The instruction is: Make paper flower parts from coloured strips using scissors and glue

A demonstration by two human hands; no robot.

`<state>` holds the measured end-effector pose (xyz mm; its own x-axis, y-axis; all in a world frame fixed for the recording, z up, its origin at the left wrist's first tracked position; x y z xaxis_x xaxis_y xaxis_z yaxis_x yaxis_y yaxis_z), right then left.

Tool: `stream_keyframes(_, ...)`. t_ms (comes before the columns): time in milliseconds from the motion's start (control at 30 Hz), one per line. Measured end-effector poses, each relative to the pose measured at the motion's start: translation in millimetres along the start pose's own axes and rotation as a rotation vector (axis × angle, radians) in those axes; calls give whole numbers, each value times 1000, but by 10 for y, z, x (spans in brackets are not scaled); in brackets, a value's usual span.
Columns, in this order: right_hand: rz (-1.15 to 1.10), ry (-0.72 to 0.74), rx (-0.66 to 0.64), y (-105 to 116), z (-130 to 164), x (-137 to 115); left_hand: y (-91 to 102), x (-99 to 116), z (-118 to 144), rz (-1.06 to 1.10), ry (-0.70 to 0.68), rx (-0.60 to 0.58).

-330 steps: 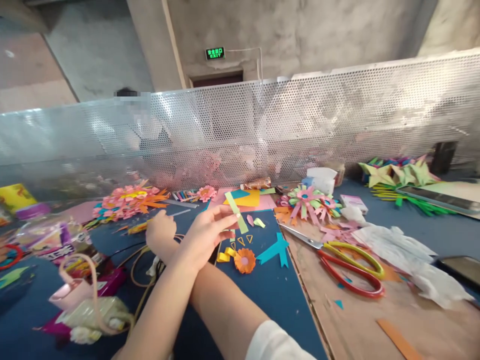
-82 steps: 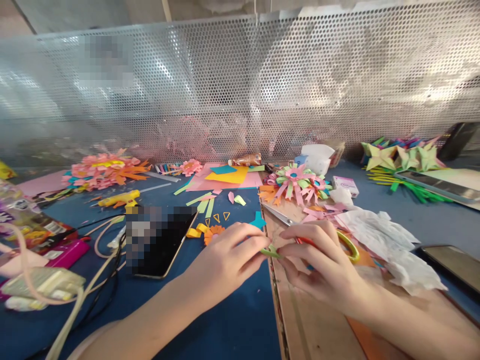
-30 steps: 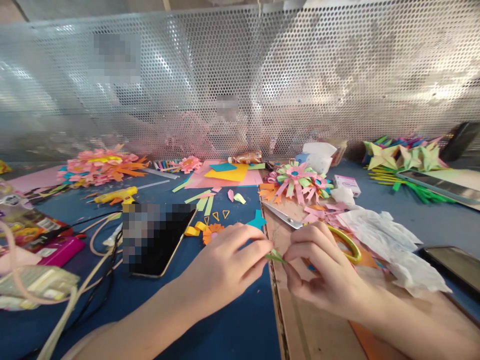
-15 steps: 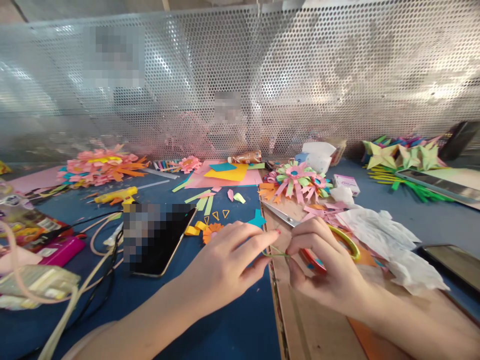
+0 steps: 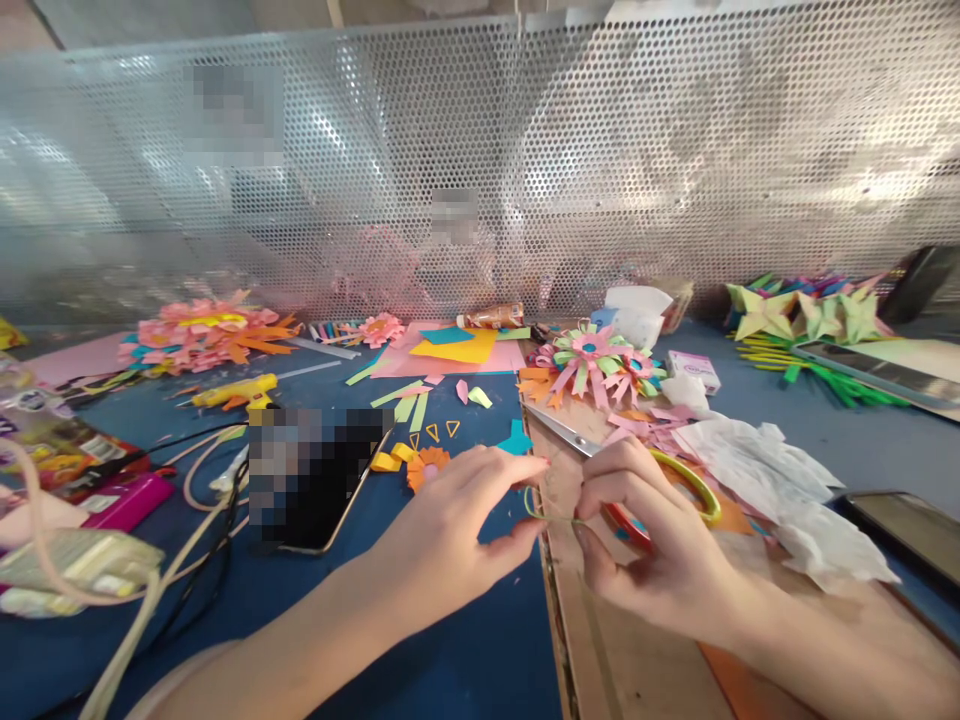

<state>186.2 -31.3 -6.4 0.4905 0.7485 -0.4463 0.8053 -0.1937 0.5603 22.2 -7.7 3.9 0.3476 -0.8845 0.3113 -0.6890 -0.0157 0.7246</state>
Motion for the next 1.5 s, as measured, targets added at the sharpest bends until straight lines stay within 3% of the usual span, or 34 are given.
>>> stream_keyframes(400,18,16,35,36,-22,-55,33,3,2,33,21,12)
stream_keyframes(600,65,230,95,114,97,-237,114,-4,70,221,-50,111)
stream_keyframes(733,117,301,166,116,160,-272,86,7,121,252,-171,25)
stream_keyframes(1100,22,200,175,62,182,-251,89,122,125,98,-326,19)
stream_keyframes(1267,23,205,133,72,171,-270,104,187,113,46,-306,57)
stream_keyframes(1500,-25,175,189,70,217,-270,130,214,96,-48,-273,117)
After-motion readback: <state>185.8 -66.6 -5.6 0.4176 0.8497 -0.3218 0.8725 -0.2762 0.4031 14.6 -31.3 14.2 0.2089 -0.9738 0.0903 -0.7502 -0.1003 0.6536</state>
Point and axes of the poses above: each hand's wrist, its own z-axis away from the middle knuckle, its own y-axis out of the back of the hand, x = y × z, the point moved 4 cm from there along -z, towards the middle knuckle, and after that the axes turned 5 degrees about -y, right-handed, at the moved point
